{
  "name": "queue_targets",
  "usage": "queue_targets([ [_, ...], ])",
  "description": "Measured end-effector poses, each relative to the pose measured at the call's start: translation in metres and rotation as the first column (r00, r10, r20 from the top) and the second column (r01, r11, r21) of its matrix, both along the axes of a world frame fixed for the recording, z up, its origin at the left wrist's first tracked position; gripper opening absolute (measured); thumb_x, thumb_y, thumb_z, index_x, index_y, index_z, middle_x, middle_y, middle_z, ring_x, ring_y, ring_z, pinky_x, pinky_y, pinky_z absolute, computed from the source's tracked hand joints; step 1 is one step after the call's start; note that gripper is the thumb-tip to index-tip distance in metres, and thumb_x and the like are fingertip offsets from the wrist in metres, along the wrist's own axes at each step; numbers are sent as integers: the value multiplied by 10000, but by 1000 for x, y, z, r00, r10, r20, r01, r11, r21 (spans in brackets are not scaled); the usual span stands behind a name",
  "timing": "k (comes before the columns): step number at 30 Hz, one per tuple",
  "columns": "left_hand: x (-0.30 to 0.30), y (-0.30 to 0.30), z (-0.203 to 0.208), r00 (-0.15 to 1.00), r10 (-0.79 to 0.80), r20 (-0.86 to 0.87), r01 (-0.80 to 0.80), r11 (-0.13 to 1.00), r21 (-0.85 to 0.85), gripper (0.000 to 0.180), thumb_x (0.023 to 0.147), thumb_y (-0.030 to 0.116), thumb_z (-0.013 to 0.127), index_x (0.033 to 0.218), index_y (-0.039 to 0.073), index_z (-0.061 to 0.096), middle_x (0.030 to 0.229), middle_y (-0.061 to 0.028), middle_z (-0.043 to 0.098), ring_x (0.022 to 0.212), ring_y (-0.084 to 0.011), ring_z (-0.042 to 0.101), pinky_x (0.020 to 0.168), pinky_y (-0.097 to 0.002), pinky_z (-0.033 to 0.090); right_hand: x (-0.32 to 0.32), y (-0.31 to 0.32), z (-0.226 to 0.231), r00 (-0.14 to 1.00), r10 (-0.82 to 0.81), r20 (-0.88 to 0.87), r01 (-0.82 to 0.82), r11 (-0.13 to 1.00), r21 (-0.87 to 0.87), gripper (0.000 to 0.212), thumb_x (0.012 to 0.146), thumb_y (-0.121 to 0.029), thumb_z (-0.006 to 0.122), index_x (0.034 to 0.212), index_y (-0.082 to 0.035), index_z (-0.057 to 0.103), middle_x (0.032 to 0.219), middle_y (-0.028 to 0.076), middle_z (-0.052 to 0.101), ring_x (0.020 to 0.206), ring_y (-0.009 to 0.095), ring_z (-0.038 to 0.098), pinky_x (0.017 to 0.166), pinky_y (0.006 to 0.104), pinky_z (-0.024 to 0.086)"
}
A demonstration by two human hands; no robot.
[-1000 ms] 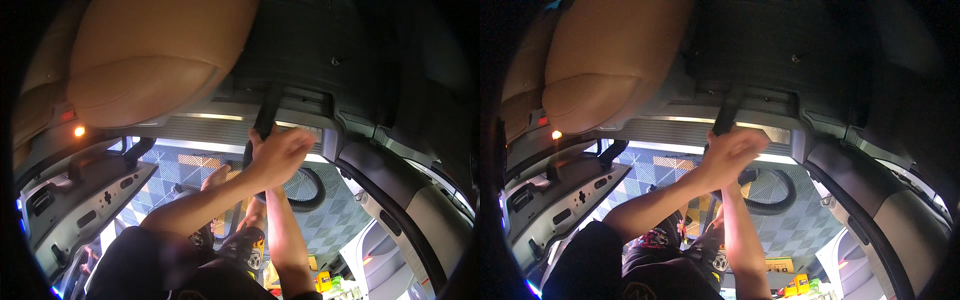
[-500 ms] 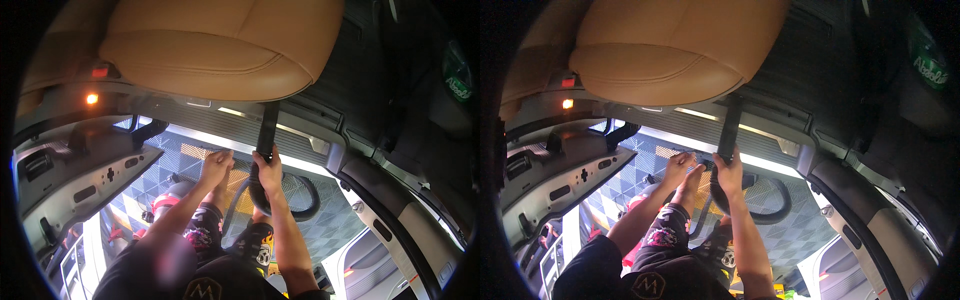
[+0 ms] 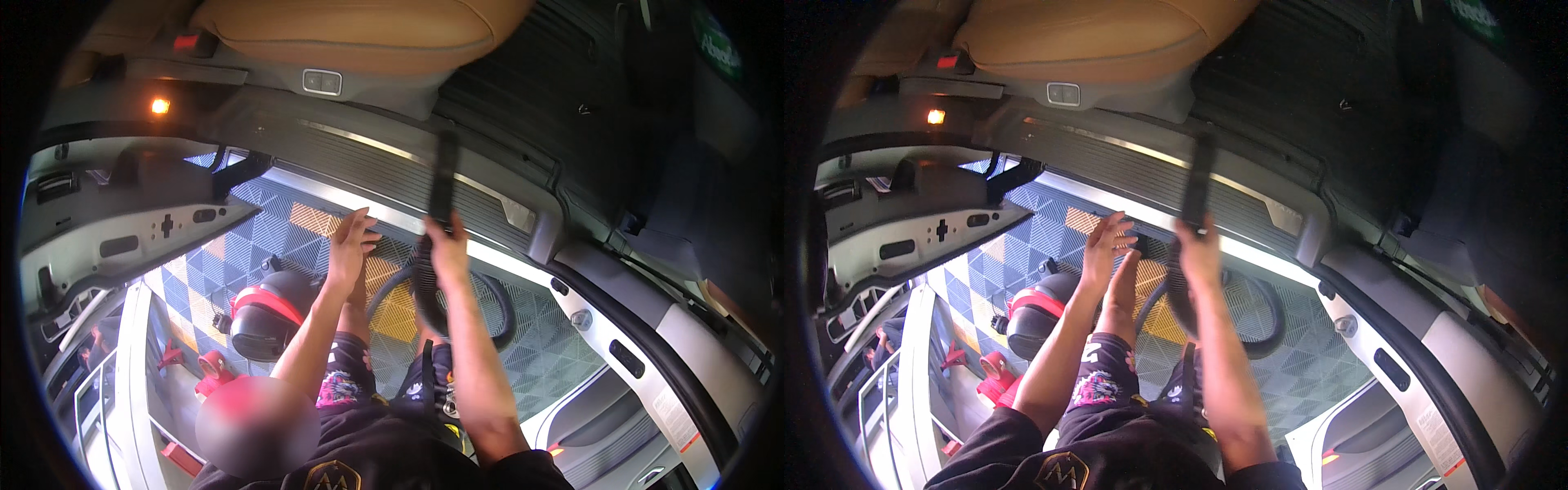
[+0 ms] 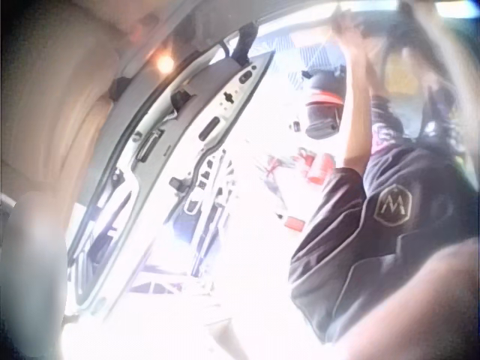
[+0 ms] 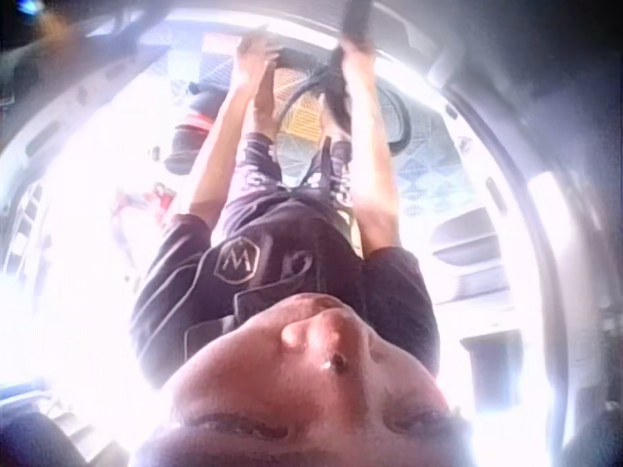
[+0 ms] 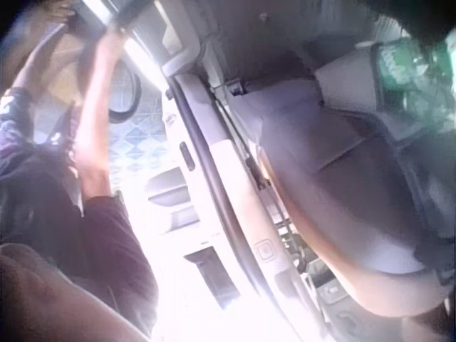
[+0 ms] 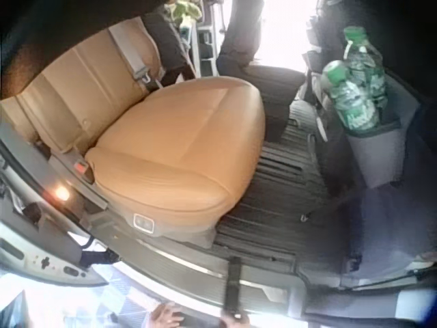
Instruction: The person vacuums the interior of a white car using a handheld vacuum cleaner. They remove a floor mat, vacuum the floor, seats, and door panels, and then replace the mat.
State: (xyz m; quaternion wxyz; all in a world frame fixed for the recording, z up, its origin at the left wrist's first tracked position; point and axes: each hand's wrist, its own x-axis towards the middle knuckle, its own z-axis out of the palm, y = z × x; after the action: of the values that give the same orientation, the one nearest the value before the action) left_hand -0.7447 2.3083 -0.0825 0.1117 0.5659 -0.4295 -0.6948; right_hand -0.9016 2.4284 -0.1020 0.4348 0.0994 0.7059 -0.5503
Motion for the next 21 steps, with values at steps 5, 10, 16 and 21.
queue_targets([
  [5, -19, 36, -7, 995, -98, 9, 99, 995, -24, 492, 1088, 399, 546, 1467, 87, 562, 1289, -114, 692, 988, -193, 718, 824, -314, 548, -63, 92, 39, 979, -166, 119, 167, 986, -3, 267, 938, -238, 762, 1093, -92, 601, 721, 103, 629, 491, 224, 632, 439, 358, 536],
  [10, -54, 75, -7, 967, -254, -10, 254, 967, 13, 487, 1070, 357, 598, 1465, 75, 565, 1228, -83, 699, 935, -162, 721, 776, -296, 546, -78, 128, 42, 924, -378, 56, 378, 926, 23, 250, 967, -278, 719, 1091, -106, 587, 722, 102, 627, 490, 242, 630, 436, 380, 526],
  [16, -57, 71, -13, 958, -279, -60, 283, 955, 91, 536, 1071, 433, 590, 1415, 22, 588, 1060, -76, 710, 897, -149, 685, 779, -302, 526, -7, 49, 12, 977, -210, -31, 207, 976, -65, 285, 939, -213, 750, 1149, -76, 616, 763, 72, 648, 550, 201, 636, 492, 341, 523],
  [21, -3, -9, -53, 922, -362, 135, 369, 723, -584, 389, 1120, 223, 433, 1371, -21, 603, 1246, -205, 699, 1122, -351, 685, 952, -415, 529, 56, -68, 28, 984, 44, -174, -54, 997, -54, 447, 898, -235, 753, 1250, 21, 651, 1010, 149, 743, 962, 227, 703, 881, 350, 527],
])
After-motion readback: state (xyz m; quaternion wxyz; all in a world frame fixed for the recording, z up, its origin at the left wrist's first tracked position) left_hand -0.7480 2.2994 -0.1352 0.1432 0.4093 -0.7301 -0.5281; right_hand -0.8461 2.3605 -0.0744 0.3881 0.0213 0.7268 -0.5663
